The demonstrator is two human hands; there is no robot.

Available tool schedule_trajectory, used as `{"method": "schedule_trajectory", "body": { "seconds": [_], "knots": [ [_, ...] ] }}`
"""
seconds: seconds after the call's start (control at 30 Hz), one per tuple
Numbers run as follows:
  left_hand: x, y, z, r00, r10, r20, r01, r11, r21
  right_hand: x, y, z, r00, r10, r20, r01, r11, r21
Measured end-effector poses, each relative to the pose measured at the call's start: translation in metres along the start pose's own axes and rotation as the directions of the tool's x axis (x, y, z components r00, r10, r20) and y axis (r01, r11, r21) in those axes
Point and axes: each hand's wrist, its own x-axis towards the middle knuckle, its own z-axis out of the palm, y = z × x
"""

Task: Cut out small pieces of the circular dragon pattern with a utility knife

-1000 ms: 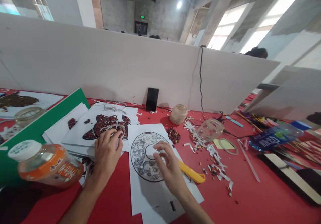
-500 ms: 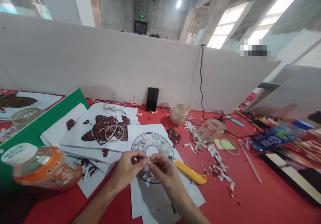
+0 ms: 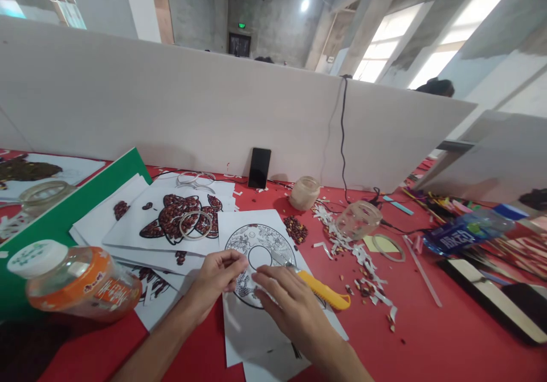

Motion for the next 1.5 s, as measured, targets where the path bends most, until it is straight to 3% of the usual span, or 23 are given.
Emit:
{"method": "schedule_trajectory", "body": {
  "seconds": [0.07, 0.17, 0.27, 0.37, 0.47, 0.53, 0.73, 0.83, 1.0, 1.17, 1.5],
  "knots": [
    [-0.001, 0.0, 0.001, 1.0, -0.009, 0.025, 0.009, 1.0, 0.011, 0.006, 0.002, -0.003, 0.984, -0.166, 0.064, 0.173, 0.978, -0.116],
    [-0.002, 0.002, 0.001, 0.999, -0.015, 0.036, 0.013, 0.997, 0.074, 0.011, 0.002, -0.001, 0.982, -0.188, 0.024, 0.189, 0.979, -0.078],
    [-0.003, 0.004, 0.001, 0.999, 0.007, 0.034, -0.013, 0.979, 0.202, 0.008, 0.0, 0.004, 0.992, 0.0, -0.123, 0.014, 0.994, 0.111],
    [-0.004, 0.003, 0.0, 0.996, 0.084, 0.017, -0.084, 0.92, 0.383, -0.001, 0.0, 0.007, 0.953, 0.235, -0.189, -0.174, 0.941, 0.29],
    [-0.004, -0.002, -0.002, 0.974, 0.223, -0.028, -0.18, 0.851, 0.494, -0.011, 0.003, 0.007, 0.896, 0.383, -0.222, -0.292, 0.888, 0.356],
    [-0.003, -0.005, -0.005, 0.954, 0.297, -0.048, -0.223, 0.804, 0.551, -0.015, 0.006, 0.008, 0.882, 0.411, -0.231, -0.326, 0.886, 0.331],
    [0.001, -0.013, -0.012, 0.88, 0.449, 0.153, -0.395, 0.515, 0.76, -0.009, 0.014, 0.019, 0.965, 0.218, -0.149, -0.217, 0.976, 0.018],
    [0.004, -0.021, -0.014, 0.866, 0.452, 0.212, -0.425, 0.444, 0.789, 0.001, 0.015, 0.023, 0.985, 0.107, -0.139, -0.127, 0.981, -0.146],
    [0.006, -0.025, -0.016, 0.872, 0.432, 0.23, -0.418, 0.411, 0.81, 0.004, 0.017, 0.029, 0.997, -0.027, -0.07, 0.004, 0.95, -0.312],
    [0.005, -0.02, -0.015, 0.883, 0.403, 0.24, -0.41, 0.414, 0.812, -0.007, 0.017, 0.031, 0.999, -0.031, 0.033, 0.039, 0.946, -0.321],
    [0.005, -0.02, -0.016, 0.877, 0.387, 0.285, -0.436, 0.394, 0.809, -0.011, 0.013, 0.033, 0.998, -0.025, 0.055, 0.041, 0.953, -0.299]
  ]
}}
